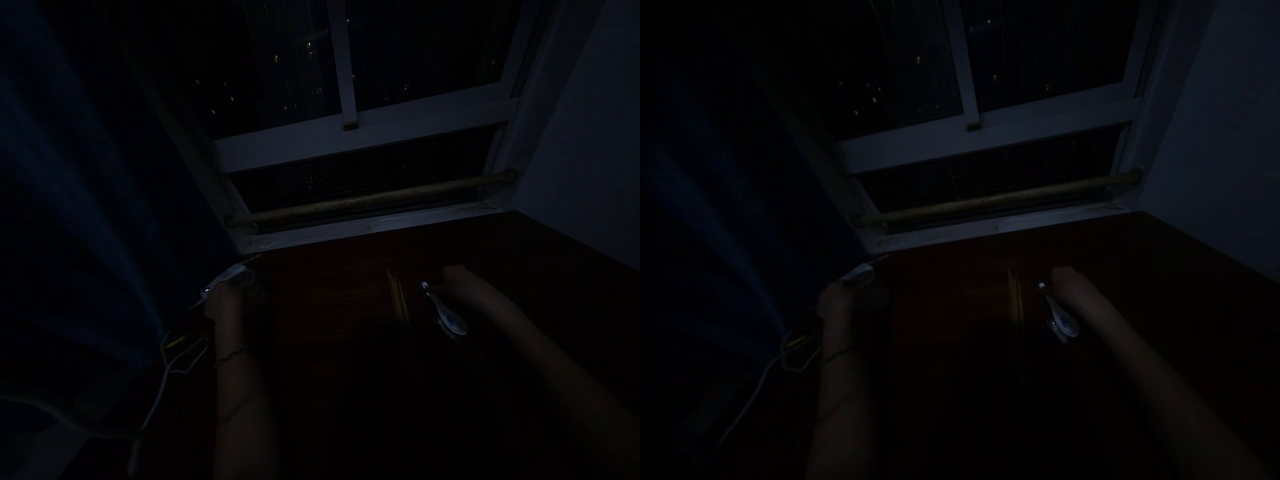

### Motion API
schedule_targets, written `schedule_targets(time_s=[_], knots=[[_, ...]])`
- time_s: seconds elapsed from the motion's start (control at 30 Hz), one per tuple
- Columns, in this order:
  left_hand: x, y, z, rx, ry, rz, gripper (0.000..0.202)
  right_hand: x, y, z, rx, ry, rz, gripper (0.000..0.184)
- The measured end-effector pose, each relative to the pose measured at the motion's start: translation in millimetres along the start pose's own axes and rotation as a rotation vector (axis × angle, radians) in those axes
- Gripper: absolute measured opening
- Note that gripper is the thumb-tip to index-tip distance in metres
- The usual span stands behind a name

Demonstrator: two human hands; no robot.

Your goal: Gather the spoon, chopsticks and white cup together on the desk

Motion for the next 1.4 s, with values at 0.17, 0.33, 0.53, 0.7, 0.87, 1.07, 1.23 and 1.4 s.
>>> schedule_targets(time_s=[0.17,0.33,0.53,0.7,0.87,1.07,1.23,1.4], knots=[[12,14.3,2,0.035,-0.022,0.083,0.055,-11,-7,5,-0.006,-0.016,-0.016,0.036],[12,10.8,1,0.02,0.06,0.044,0.045,-27,-13,12,-0.008,-0.076,-0.062,0.034],[-7,-21.0,-22,-0.173,0.313,0.083,0.038,-53,-18,32,0.06,-0.299,-0.129,0.023],[-91,-61.3,-74,-0.409,0.649,0.345,0.03,-70,-4,58,0.345,-0.638,-0.001,0.048],[-178,-74.3,-119,-0.434,0.966,0.679,0.029,-86,6,77,0.532,-0.76,0.091,0.063],[-204,-70.7,-133,-0.53,1.16,0.791,0.019,-97,1,79,0.56,-0.758,0.136,0.015],[-203,-84.4,-125,-0.509,1.095,0.494,0.038,-94,-11,69,0.525,-0.665,0.087,0.01],[-200,-86.4,-103,-0.234,1.116,0.443,0.059,-89,-47,44,0.236,-0.417,-0.314,0.012]])
Point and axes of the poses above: each hand's wrist, its own x-axis towards the middle knuckle, its own y-axis out of the palm, z = x × y, the point moved 3 cm from there along x, towards the middle knuckle, and after that the axes turned 14 degrees about x, right-handed, at the moved point
